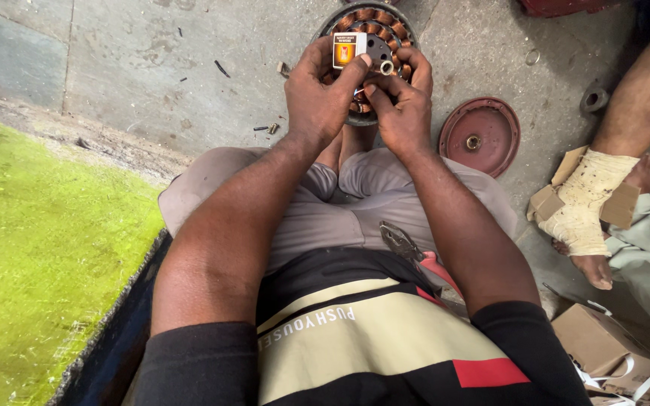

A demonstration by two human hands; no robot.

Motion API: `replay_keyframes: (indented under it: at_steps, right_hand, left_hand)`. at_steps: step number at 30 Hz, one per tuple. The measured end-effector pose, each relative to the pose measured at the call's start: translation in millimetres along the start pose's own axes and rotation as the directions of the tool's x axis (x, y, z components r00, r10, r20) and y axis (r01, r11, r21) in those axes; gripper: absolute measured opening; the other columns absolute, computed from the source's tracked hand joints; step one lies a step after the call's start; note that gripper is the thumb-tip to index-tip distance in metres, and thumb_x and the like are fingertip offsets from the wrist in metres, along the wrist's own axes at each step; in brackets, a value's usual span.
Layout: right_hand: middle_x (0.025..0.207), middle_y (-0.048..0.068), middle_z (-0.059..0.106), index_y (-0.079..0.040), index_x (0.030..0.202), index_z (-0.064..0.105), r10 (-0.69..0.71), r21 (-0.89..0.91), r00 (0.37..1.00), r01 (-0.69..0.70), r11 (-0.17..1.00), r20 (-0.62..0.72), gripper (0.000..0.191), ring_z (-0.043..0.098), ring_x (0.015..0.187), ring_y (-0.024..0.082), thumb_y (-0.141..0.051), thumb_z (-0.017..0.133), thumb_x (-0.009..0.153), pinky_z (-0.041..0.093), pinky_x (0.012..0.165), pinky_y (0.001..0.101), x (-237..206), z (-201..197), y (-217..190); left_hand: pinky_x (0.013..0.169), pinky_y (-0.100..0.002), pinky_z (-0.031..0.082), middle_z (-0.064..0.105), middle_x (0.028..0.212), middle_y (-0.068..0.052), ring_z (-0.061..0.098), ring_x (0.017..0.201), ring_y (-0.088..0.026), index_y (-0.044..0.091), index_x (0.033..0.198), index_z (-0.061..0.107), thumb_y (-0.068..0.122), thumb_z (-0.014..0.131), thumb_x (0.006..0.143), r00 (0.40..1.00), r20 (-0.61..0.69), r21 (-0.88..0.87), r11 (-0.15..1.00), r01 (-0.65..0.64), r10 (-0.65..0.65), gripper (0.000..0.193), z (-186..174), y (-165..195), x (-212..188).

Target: The person sits on the floor working on a copper-wound motor stator. They use pliers to trim and adjust wire ends, manipulate the windings by hand, then strike a match and hold the flame to the coil wires, moving the lit match around the stator before setting the matchbox down and continuing to handle the windings.

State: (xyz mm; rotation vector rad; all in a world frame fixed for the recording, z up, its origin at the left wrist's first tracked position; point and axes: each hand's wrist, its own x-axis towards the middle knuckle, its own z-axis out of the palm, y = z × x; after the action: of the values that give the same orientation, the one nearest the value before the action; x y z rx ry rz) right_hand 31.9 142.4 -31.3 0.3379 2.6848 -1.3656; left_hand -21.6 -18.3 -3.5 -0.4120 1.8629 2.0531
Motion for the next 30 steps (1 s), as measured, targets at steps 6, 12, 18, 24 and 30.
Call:
replay_keyframes:
  at_steps: [6,12,18,24,30]
  right_hand:
    - [0.151,0.011,0.037,-0.009,0.108,0.081,-0.014,0.003,1.0,0.014,1.0,0.002,0.012,0.035,0.149,0.029,-0.012,0.078,0.097,0.033,0.124,0.0412,-0.8,-0.1,0.4]
    - [0.151,0.011,0.038,-0.009,0.11,0.081,-0.017,0.001,1.0,0.017,1.0,0.006,0.014,0.036,0.148,0.029,-0.012,0.078,0.096,0.034,0.124,0.0413,-0.9,0.3,0.9]
    - [0.151,0.011,0.038,-0.009,0.109,0.081,-0.02,-0.003,1.0,0.02,1.0,0.001,0.013,0.036,0.148,0.028,-0.011,0.078,0.097,0.034,0.124,0.0411,-1.1,0.8,-0.8]
    - [0.152,0.011,0.036,-0.009,0.109,0.081,0.005,-0.01,1.0,-0.005,1.0,0.01,0.013,0.035,0.148,0.028,-0.011,0.077,0.097,0.034,0.124,0.0409,-1.3,0.9,-4.3]
    - [0.152,0.011,0.036,-0.009,0.109,0.081,0.017,0.012,1.0,-0.017,1.0,0.019,0.012,0.035,0.148,0.028,-0.011,0.076,0.098,0.037,0.123,0.0397,-1.0,-1.2,-6.0]
  left_hand:
    - [0.093,-0.031,0.063,0.073,0.116,-0.015,0.074,0.104,-0.017,-0.004,0.133,0.056,0.022,0.075,0.092,0.999,0.028,-0.012,0.999,0.035,-0.035,0.052,-1.6,1.4,-0.2]
    - [0.096,-0.032,0.061,0.073,0.117,-0.015,0.073,0.107,-0.018,-0.004,0.134,0.057,0.024,0.075,0.093,1.0,0.027,0.039,0.999,0.001,-0.002,0.053,-2.3,0.9,-0.2]
    - [0.097,-0.032,0.061,0.072,0.118,-0.016,0.073,0.108,-0.018,-0.005,0.134,0.056,0.025,0.075,0.093,1.0,0.025,0.017,1.0,-0.004,0.003,0.054,-2.9,0.2,-0.7]
    - [0.097,-0.032,0.061,0.072,0.118,-0.016,0.073,0.108,-0.018,-0.005,0.134,0.056,0.025,0.075,0.093,1.0,0.029,0.048,0.999,-0.01,0.009,0.054,-4.2,-0.4,-0.8]
    - [0.097,-0.033,0.061,0.072,0.118,-0.016,0.073,0.109,-0.019,-0.004,0.135,0.055,0.027,0.075,0.092,1.0,0.023,0.051,0.999,0.014,-0.015,0.056,-2.1,-0.4,0.0]
